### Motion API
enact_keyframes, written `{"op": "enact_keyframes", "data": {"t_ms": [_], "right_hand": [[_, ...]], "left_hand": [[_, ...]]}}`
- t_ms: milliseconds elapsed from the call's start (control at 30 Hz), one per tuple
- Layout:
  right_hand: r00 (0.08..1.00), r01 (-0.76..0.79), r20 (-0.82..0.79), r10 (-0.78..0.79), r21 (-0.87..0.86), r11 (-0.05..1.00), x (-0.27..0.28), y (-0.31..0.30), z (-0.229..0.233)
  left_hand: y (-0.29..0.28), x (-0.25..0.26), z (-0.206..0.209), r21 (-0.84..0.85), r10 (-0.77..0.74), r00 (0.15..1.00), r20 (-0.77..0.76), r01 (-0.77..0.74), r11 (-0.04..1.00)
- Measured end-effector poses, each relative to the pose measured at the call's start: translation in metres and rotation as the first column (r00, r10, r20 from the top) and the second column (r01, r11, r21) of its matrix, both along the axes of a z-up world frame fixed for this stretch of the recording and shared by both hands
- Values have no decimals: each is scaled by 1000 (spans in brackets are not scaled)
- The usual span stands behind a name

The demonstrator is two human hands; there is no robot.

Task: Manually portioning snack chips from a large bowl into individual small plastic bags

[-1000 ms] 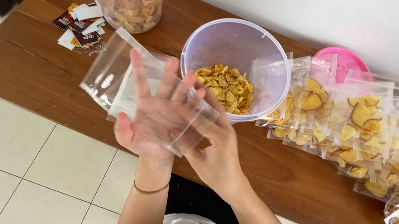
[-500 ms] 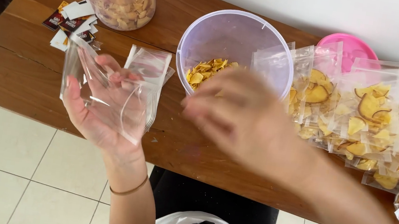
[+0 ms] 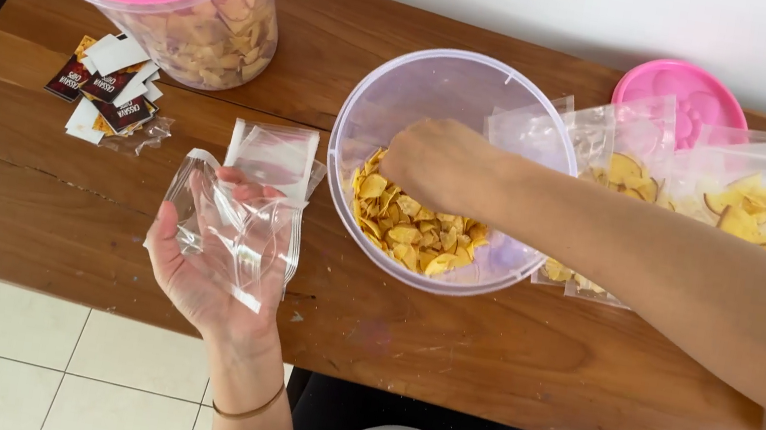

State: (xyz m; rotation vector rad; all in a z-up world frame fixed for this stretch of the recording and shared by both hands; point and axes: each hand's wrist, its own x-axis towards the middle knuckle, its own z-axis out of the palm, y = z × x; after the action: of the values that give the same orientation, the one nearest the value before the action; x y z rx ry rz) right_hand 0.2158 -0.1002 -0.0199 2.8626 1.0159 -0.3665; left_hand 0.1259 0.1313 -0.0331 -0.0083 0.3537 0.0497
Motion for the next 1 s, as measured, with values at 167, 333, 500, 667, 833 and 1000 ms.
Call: {"op": "enact_keyframes", "data": {"t_ms": [167,333,500,667,833,1000], "right_hand": [[937,-322,73,342,-204,925,10,15,12],[845,-475,81,528,-338,812,17,16,-8],[766,-526,189,615,-367,768,22,12,-24],[864,-452,129,487,-230,862,22,8,11],[978,-169,148,146,152,974,-11,-17,59],[728,-357,685,-19,403,843,-78,-37,102]], "left_hand": [[0,6,8,-4,4,1000,-20,-4,1000],[-2,16,3,-30,1,1000,-31,-2,1000],[-3,21,-2,-47,-12,1000,-15,11,999],[-8,19,10,-74,3,1000,-7,-3,997],[-17,24,12,-51,90,994,56,-87,995],[-44,11,37,-190,130,875,467,-44,981]]}}
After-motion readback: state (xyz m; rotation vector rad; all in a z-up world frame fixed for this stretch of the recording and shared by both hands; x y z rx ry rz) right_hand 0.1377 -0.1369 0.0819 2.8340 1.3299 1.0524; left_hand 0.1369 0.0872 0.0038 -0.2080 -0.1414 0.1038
